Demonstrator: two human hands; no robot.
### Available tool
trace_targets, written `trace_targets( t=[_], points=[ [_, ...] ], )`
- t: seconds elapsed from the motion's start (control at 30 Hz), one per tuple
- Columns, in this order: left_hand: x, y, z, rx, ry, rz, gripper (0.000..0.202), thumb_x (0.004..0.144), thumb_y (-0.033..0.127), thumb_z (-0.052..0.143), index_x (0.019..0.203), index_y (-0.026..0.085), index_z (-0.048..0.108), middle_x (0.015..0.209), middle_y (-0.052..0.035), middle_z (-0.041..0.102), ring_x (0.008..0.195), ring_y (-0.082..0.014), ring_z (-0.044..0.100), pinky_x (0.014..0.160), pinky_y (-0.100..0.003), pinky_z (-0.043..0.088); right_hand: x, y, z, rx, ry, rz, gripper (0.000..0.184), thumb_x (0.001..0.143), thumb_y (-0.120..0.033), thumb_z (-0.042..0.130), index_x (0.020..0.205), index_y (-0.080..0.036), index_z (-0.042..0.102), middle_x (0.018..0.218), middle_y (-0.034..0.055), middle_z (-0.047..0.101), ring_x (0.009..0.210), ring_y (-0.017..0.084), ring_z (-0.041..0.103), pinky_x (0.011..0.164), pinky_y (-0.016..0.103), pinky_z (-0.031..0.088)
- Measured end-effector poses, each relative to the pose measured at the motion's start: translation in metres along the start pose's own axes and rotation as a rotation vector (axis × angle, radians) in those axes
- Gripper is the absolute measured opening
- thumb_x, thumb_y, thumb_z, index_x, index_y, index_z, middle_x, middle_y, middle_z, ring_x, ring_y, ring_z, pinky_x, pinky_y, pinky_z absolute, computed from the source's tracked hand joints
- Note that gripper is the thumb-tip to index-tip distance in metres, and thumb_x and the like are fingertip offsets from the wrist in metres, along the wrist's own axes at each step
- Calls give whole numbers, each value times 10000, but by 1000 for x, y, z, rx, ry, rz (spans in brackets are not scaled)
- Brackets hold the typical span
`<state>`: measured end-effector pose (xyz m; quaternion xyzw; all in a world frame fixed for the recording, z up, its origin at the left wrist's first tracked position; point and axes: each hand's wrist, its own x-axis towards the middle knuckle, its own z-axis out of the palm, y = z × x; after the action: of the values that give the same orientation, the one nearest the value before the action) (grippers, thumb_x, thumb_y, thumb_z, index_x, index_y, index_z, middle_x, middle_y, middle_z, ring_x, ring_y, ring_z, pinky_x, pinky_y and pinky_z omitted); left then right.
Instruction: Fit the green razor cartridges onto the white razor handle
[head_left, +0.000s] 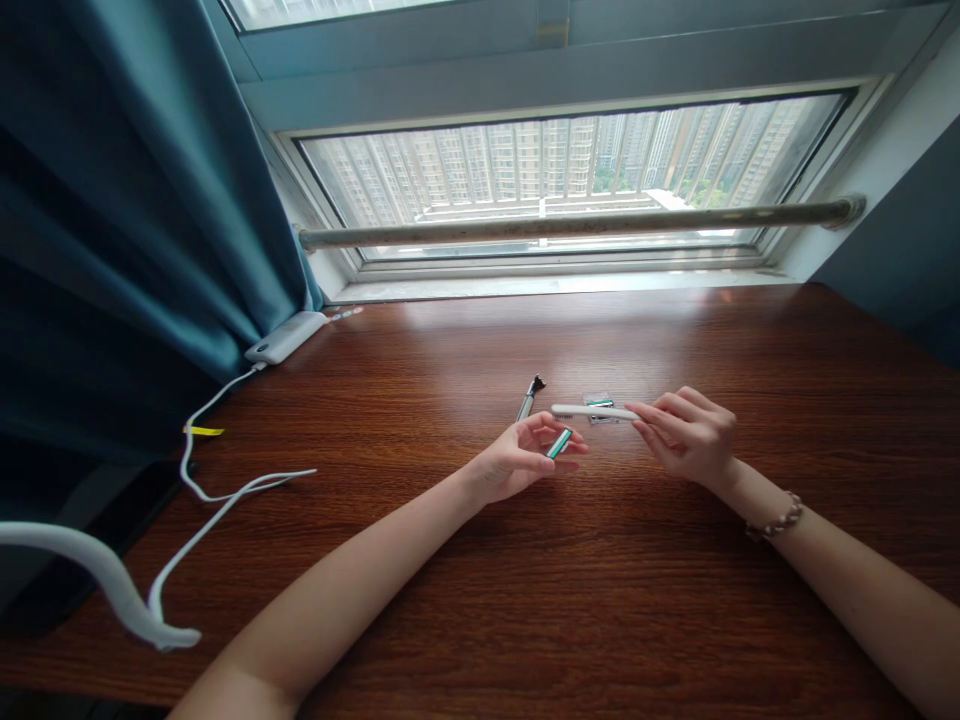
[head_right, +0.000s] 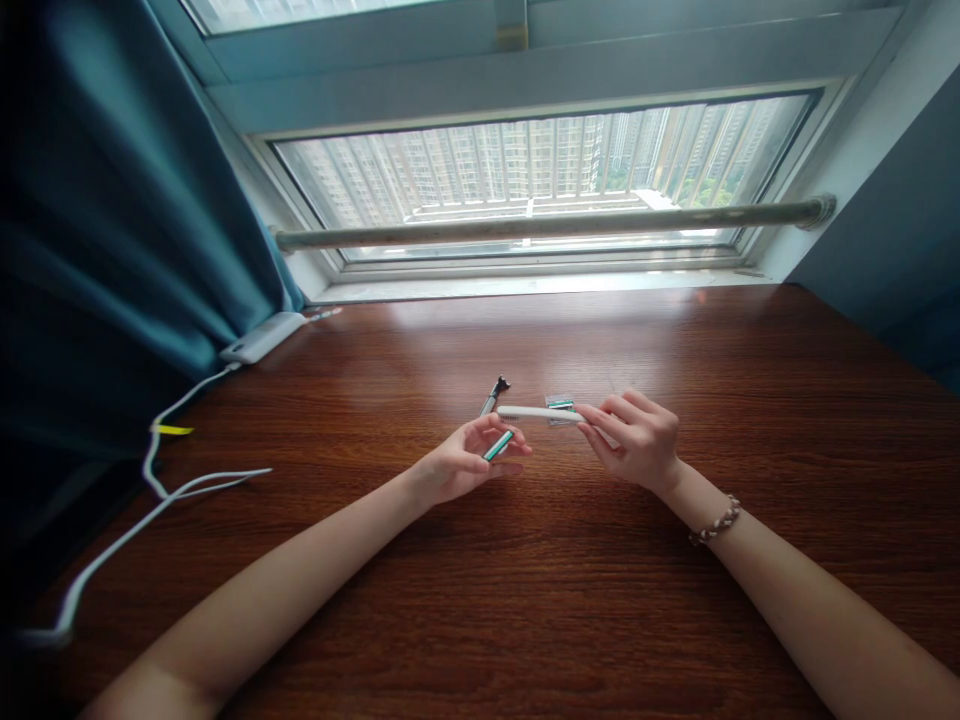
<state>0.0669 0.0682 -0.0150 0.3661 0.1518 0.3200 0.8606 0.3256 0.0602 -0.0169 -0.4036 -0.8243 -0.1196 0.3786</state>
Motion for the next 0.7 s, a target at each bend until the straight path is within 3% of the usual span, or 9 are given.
trace_targets(
  t=[0.17,0.33,0.57,0.7],
  points=[
    [0,0,1,27,57,-17,367,570,35,690,883,127,523,971,-89,593,933,-222,580,872,-366,401,0,-3,0,3,32,19,313,701,-207,627,1011,-253,634,693,17,588,615,129,441,595,264,365],
    [2,0,2,58,135,-32,390,550,27,705,870,139,511,833,-45,603,772,-141,600,743,-266,457,0,-3,-3,110,-30,-83,338,699,-245,621,1035,-276,622,712,13,584,606,121,447,574,258,369],
    [2,1,2,85,124,4,375,543,47,710,866,133,541,768,-21,569,668,-89,550,613,-195,456,1,-2,-4,134,-42,-86,359,687,-218,629,1041,-275,619,715,14,584,609,123,442,567,258,366],
    [2,1,1,97,149,-5,390,528,41,714,877,133,566,803,-26,577,673,-84,548,618,-188,446,1,-4,-2,127,-52,-99,335,702,-233,623,1034,-275,620,713,9,584,603,113,439,571,249,362]
  ],
)
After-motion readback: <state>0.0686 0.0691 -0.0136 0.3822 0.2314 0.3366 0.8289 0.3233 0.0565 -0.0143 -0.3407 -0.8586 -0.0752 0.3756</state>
